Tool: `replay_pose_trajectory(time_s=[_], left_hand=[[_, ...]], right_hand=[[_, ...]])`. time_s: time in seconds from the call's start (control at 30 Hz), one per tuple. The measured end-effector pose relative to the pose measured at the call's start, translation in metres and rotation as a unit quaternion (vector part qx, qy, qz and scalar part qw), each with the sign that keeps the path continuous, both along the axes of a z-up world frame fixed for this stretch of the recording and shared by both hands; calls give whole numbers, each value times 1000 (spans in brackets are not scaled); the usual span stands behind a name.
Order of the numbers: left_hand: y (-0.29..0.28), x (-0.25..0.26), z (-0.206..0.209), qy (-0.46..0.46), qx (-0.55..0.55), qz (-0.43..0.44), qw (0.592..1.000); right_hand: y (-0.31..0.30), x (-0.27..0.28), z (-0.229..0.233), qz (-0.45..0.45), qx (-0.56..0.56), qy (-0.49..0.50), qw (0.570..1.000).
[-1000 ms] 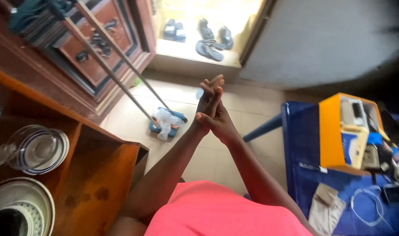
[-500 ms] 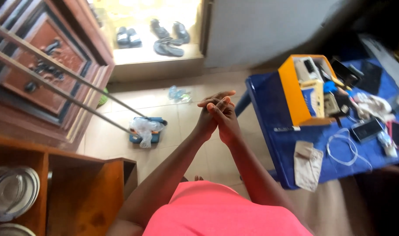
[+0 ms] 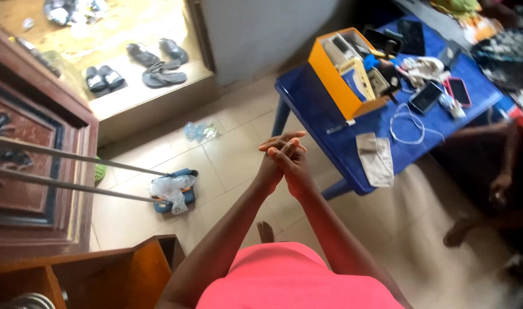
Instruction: Assembling a broom handle and head.
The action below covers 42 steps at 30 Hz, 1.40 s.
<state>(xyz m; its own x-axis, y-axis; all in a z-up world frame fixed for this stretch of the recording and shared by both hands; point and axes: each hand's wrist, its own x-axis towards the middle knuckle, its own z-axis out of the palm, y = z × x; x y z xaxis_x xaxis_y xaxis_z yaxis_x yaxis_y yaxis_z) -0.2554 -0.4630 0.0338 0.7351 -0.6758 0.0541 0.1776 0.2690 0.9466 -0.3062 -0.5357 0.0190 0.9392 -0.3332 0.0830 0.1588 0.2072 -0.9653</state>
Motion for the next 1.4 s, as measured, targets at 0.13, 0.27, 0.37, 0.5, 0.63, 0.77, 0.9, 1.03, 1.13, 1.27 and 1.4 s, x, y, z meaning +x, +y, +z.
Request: replay_pose_trajectory(time_s=[0.13, 0.27, 0.37, 0.5, 0.63, 0.77, 0.9, 1.03, 1.13, 1.27, 1.4], left_hand=[[-2, -23, -10, 17, 3, -62, 998], [-10, -47, -9, 9, 41, -102, 994], [-19, -68, -10, -10, 44, -130, 991], [-36, -88, -16, 18, 22, -175, 984], [-61, -106, -16, 15, 36, -198, 979], [-97, -121, -19, -1, 34, -220, 975], [-155, -139, -41, -24, 5, -237, 971], [-214, -165, -38, -7, 16, -228, 974], [-259, -186, -48, -94, 16, -227, 969], [-308, -206, -50, -92, 4, -251, 964], [-349, -225, -63, -74, -2, -270, 960]], right_hand=[[1, -24, -17, -34, 9, 5, 999], [-5, -49, -32, -85, 7, -30, 996], [-8, -74, -43, -126, 5, -58, 990], [-16, -98, -41, -174, 10, -63, 983], [-35, -122, -23, -213, 22, -48, 976], [-64, -134, -31, -233, 53, -62, 969], [-116, -168, 2, -224, -34, -28, 974], [-175, -193, 7, -230, -38, -29, 972], [-216, -217, 3, -241, -35, -29, 970], [-266, -243, 2, -232, -40, -10, 972], [-302, -266, 5, -231, -47, -13, 972]])
